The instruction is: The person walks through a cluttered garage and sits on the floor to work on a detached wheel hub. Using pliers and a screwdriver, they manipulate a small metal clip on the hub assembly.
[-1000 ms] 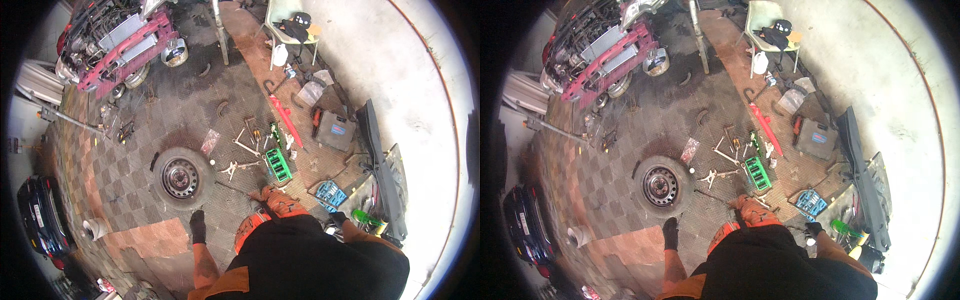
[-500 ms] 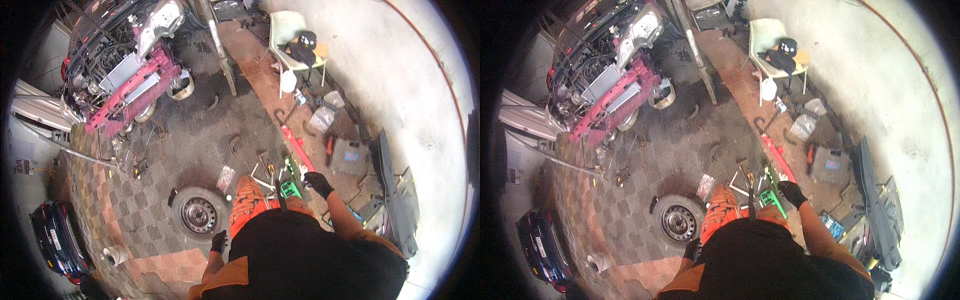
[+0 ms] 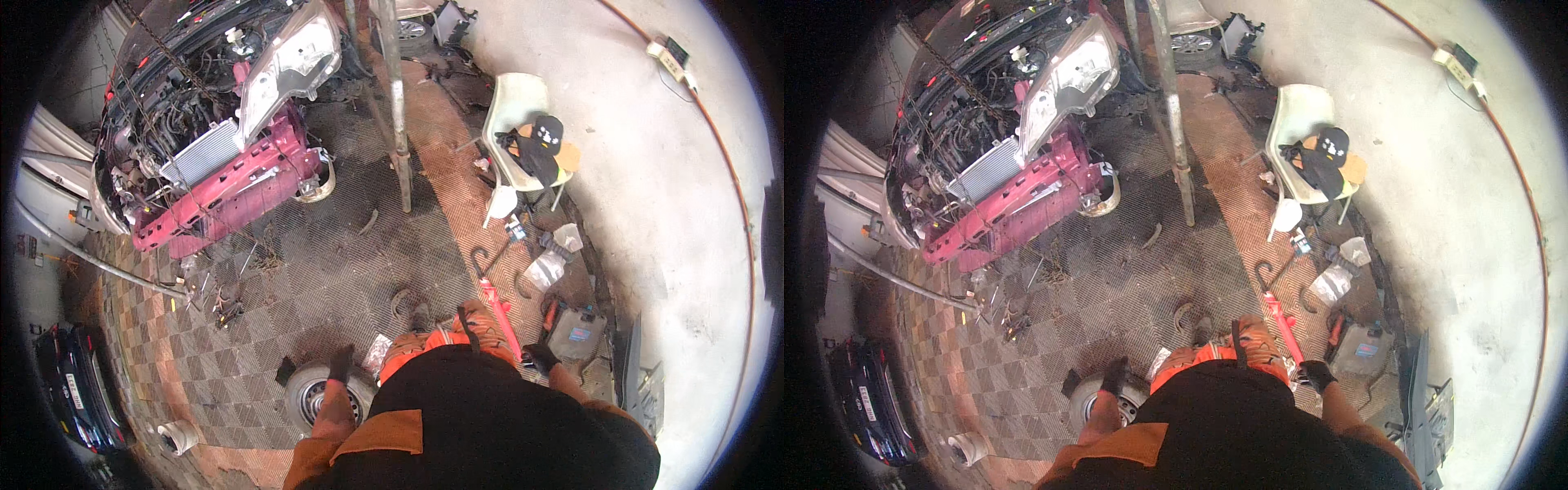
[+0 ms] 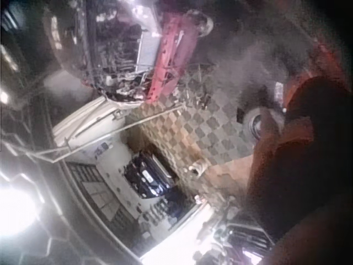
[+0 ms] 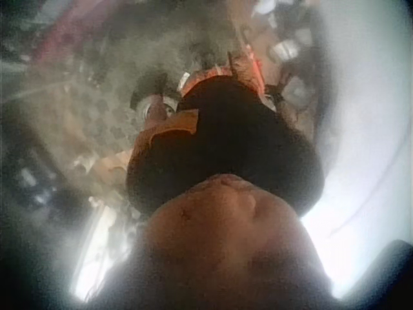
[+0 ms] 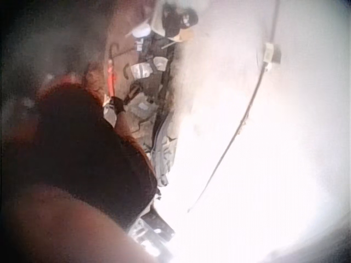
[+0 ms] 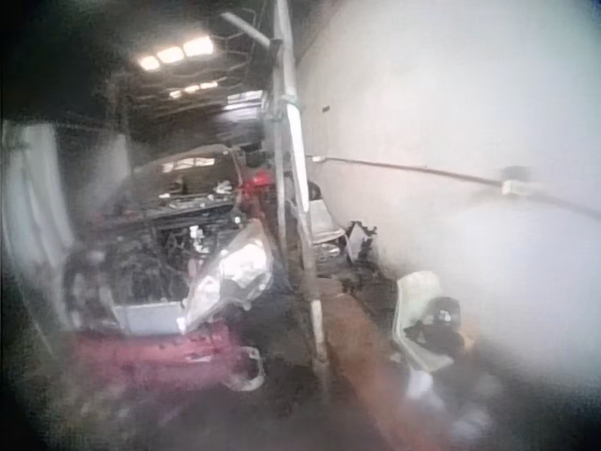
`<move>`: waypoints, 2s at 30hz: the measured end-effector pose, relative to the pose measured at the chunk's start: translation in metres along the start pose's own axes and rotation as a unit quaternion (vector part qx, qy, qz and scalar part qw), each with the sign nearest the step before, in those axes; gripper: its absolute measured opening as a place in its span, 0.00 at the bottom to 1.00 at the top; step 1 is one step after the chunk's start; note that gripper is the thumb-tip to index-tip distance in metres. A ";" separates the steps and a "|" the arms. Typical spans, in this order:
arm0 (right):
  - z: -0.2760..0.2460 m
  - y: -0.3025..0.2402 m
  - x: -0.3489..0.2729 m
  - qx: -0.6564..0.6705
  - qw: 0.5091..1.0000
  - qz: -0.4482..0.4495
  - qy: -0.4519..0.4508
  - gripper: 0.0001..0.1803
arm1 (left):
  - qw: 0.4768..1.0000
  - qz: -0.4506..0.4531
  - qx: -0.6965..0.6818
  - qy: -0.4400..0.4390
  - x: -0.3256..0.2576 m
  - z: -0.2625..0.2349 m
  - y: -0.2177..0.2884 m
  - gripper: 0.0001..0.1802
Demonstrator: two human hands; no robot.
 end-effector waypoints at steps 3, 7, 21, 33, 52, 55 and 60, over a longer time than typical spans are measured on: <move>0.020 -0.054 0.030 0.024 0.999 -0.040 -0.010 0.14 | 0.909 0.295 0.285 0.073 0.071 -0.056 0.071 0.14; 0.025 -0.110 0.052 0.090 0.989 -0.103 -0.053 0.16 | 0.972 0.200 -0.009 0.122 0.143 -0.097 0.185 0.09; -0.018 -0.319 0.218 -0.057 0.976 -0.196 -0.071 0.12 | 0.956 0.146 -0.232 0.107 0.373 -0.094 0.510 0.21; -0.131 -0.693 0.340 -0.230 0.857 -0.456 0.061 0.11 | 0.900 0.245 -0.159 0.322 0.518 -0.087 0.703 0.45; 0.227 -1.275 0.301 -0.331 0.698 -0.606 -0.189 0.26 | 0.929 -0.156 -0.210 0.262 0.578 -0.072 0.699 0.08; 0.320 -1.373 0.233 -0.327 0.682 -0.600 -0.262 0.35 | 0.931 -0.085 -0.113 0.337 0.570 -0.057 0.681 0.09; 0.433 -1.512 0.136 -0.134 0.543 -0.758 -0.334 0.47 | 0.885 -0.202 -0.077 0.413 0.584 -0.041 0.695 0.14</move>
Point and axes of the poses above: each hand's wrist, its own x-axis towards the middle knuckle, its own z-axis out of the palm, y = z × x, the point moved 4 cm from there along x, towards the middle knuckle, and after that the axes turned 7 degrees about -x, right-handed, at the moved point
